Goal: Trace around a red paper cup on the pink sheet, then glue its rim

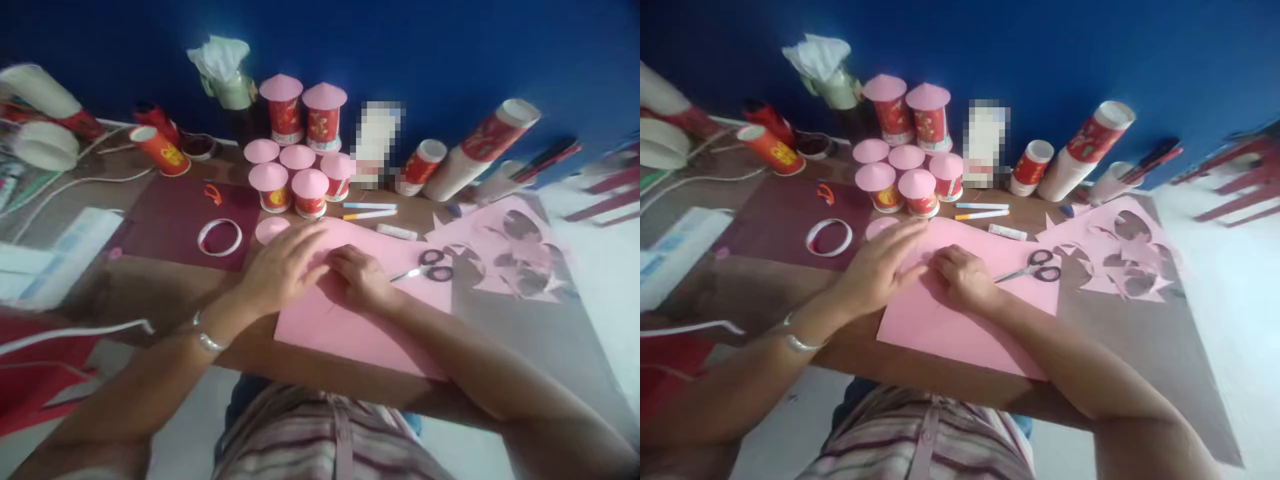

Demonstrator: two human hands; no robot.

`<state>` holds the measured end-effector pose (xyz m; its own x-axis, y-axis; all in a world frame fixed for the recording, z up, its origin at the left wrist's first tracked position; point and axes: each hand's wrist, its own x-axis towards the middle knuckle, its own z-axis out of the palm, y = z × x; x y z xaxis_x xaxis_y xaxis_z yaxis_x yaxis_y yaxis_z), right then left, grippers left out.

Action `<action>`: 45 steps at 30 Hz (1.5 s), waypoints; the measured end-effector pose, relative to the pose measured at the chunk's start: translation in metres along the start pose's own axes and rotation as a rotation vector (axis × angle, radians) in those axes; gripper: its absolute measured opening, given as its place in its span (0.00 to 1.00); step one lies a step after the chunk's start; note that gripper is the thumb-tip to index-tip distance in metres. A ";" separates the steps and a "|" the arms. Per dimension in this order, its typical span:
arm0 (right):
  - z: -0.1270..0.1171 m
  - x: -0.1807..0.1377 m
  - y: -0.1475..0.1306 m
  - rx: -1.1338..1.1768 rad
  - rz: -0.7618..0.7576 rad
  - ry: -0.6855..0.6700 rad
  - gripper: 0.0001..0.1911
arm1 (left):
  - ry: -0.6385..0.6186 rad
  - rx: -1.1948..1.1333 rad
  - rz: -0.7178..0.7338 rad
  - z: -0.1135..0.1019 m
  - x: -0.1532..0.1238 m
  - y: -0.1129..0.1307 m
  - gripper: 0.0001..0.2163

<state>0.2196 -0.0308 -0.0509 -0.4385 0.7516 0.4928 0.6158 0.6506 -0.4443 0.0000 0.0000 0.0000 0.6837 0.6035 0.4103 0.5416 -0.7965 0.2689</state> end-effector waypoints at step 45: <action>-0.105 -0.007 0.076 -0.552 0.250 0.113 0.14 | -0.456 0.065 0.077 0.025 0.079 0.057 0.18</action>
<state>0.3380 0.0021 -0.0089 -0.1833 0.8385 0.5132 0.9523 0.2810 -0.1190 0.0974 0.0032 0.0259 0.8606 0.5093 -0.0016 0.5002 -0.8445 0.1914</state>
